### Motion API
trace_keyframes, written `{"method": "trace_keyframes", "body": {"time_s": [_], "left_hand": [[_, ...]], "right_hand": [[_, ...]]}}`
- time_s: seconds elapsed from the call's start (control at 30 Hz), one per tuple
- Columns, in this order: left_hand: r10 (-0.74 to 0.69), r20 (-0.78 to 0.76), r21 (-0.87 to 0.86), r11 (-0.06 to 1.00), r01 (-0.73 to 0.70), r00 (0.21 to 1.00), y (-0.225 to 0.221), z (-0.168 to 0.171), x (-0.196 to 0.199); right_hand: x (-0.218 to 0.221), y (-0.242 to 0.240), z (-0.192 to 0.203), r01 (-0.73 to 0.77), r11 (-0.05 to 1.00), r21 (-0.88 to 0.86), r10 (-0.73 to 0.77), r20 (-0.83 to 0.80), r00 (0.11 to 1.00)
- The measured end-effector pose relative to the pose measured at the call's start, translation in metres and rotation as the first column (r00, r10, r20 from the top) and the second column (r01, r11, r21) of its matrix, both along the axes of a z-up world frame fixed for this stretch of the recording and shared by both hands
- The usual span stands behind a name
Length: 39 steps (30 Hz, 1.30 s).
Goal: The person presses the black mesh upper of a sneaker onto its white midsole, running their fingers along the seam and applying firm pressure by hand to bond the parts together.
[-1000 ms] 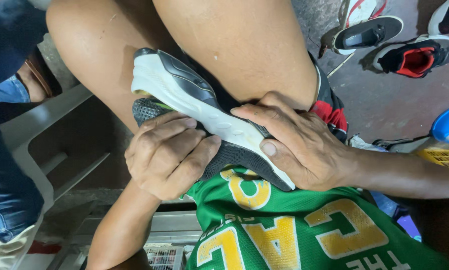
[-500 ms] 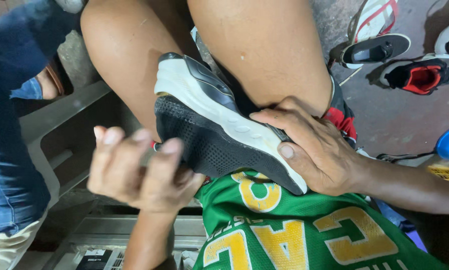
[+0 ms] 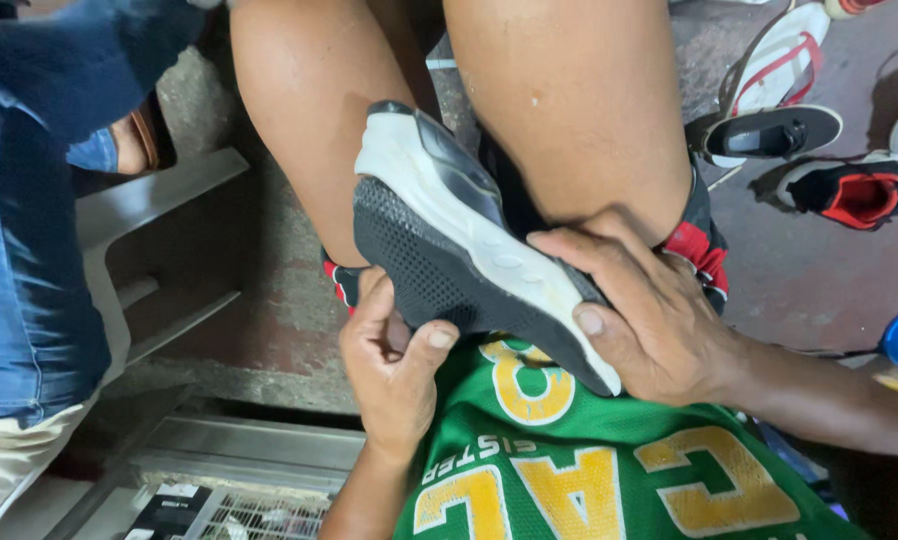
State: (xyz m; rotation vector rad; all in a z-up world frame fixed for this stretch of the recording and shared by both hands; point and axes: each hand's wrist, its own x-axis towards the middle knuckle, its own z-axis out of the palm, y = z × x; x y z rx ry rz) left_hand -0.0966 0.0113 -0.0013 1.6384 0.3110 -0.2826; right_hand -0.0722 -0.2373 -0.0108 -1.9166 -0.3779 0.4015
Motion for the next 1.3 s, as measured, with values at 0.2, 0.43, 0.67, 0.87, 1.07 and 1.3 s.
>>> {"method": "trace_keyframes", "body": {"time_s": [0.2,0.43,0.67,0.87,1.07,1.3], "left_hand": [[0.051,-0.217,-0.239,0.965,-0.104,0.975,-0.018,0.005,0.01],[-0.001,-0.238,-0.186,0.982,-0.045,0.971,-0.016,0.006,0.019],[-0.143,-0.15,-0.079,0.988,0.133,0.978,-0.022,0.0,0.027],[-0.186,-0.1,-0.057,0.982,0.181,0.977,-0.025,-0.004,0.03],[-0.16,-0.077,-0.097,0.984,0.152,0.984,-0.032,0.005,0.035],[-0.168,-0.086,-0.021,0.986,0.167,0.982,-0.036,0.014,0.043]], "right_hand": [[-0.014,-0.002,-0.001,0.013,0.996,-0.093,-0.009,0.039,0.999],[-0.01,0.003,0.004,0.036,0.986,-0.161,-0.026,0.063,0.998],[0.053,0.006,0.02,0.006,0.992,-0.129,-0.019,-0.101,0.995],[0.071,0.01,0.028,-0.072,0.968,-0.239,0.034,-0.161,0.986],[0.054,0.013,0.024,-0.03,0.934,-0.357,0.031,-0.005,1.0],[0.048,0.02,0.027,-0.002,0.972,-0.233,0.073,0.294,0.953]]}}
